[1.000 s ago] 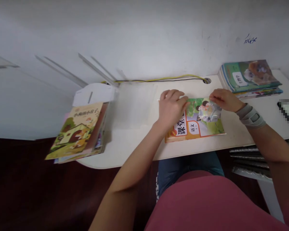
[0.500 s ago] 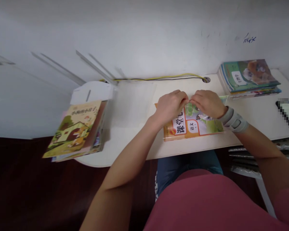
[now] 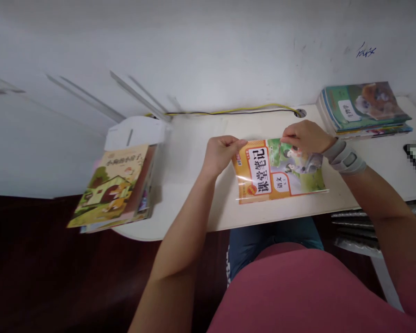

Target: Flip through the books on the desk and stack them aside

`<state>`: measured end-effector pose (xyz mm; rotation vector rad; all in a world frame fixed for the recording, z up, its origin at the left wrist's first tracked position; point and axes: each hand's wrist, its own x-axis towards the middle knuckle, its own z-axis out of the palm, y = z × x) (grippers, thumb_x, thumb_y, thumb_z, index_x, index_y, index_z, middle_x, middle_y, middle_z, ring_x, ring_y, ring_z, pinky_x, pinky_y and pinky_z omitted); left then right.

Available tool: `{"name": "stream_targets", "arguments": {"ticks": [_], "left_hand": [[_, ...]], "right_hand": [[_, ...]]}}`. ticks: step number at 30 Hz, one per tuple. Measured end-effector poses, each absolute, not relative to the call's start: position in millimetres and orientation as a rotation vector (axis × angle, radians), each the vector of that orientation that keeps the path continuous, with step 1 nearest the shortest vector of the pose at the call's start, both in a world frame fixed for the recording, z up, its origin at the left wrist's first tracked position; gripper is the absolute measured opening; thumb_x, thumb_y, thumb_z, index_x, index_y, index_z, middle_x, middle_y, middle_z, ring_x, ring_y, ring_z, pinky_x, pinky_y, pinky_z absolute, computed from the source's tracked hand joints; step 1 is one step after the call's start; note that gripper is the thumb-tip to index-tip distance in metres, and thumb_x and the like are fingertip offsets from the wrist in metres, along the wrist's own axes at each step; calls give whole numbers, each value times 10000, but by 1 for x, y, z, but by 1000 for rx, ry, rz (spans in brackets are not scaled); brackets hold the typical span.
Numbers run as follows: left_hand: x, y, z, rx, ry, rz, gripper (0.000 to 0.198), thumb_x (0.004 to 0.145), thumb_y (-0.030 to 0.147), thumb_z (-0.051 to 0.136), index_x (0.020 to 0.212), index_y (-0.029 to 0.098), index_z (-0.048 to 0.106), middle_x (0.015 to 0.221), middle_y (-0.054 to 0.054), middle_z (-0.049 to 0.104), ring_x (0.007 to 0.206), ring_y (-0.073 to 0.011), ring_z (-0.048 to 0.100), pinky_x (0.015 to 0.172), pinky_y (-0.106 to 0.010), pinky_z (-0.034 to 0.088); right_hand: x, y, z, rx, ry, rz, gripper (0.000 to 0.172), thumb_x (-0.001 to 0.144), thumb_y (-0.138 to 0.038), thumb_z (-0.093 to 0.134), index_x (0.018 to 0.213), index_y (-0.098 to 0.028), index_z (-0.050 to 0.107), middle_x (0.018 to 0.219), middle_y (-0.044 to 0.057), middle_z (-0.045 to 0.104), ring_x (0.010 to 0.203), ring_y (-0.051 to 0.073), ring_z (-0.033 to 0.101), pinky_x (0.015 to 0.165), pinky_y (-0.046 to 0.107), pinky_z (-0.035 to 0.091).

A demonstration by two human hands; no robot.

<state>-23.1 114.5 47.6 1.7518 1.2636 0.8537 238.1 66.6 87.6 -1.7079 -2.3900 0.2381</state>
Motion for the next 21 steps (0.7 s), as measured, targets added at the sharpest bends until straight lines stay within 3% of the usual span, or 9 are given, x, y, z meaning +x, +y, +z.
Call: {"name": "stream_targets", "arguments": {"ticks": [4,9,12,15,18,21], "left_hand": [[-11,124,30,1653,1371,968,293,699,450,659,637,167,617,506,30,527,475,-100,456,467,-224,331],[-2,143,8,1734,1521,770,247,732,437,648,749,196,593,584,2,596,551,-147,545,530,-244,387],[3,148,-1,1934,1718,514,257,763,464,630,745,209,607,751,-59,676,737,-221,622,655,-307,440],[5,147,-5,2060,1858,335,328,789,546,594,836,224,633,971,-108,687,898,-293,634,730,-372,455],[6,142,-6,2116,1882,291,379,825,581,542,931,228,633,1100,-124,643,921,-297,636,742,-386,464],[8,139,-6,2170,1858,272,361,865,550,504,960,229,637,1125,-116,619,922,-282,637,733,-372,469]], "right_hand": [[294,69,84,-1732,-2222,644,228,793,-337,585,757,-146,705,654,8,634,618,123,534,614,253,366],[327,64,37,-1925,-1521,977,272,779,-411,607,667,-164,607,559,-8,559,502,103,496,540,247,423],[315,66,13,-2106,-1541,821,320,844,-400,527,626,-172,584,530,-2,550,512,125,513,547,259,412],[302,70,6,-2311,-1799,451,344,876,-371,482,670,-151,649,661,74,658,668,176,598,627,281,411],[296,71,6,-2504,-1836,171,366,878,-428,483,846,-133,697,899,147,717,847,236,637,687,305,414],[295,66,4,-2612,-1729,79,493,865,-581,474,983,-145,671,975,160,714,886,275,641,678,323,413]]}}
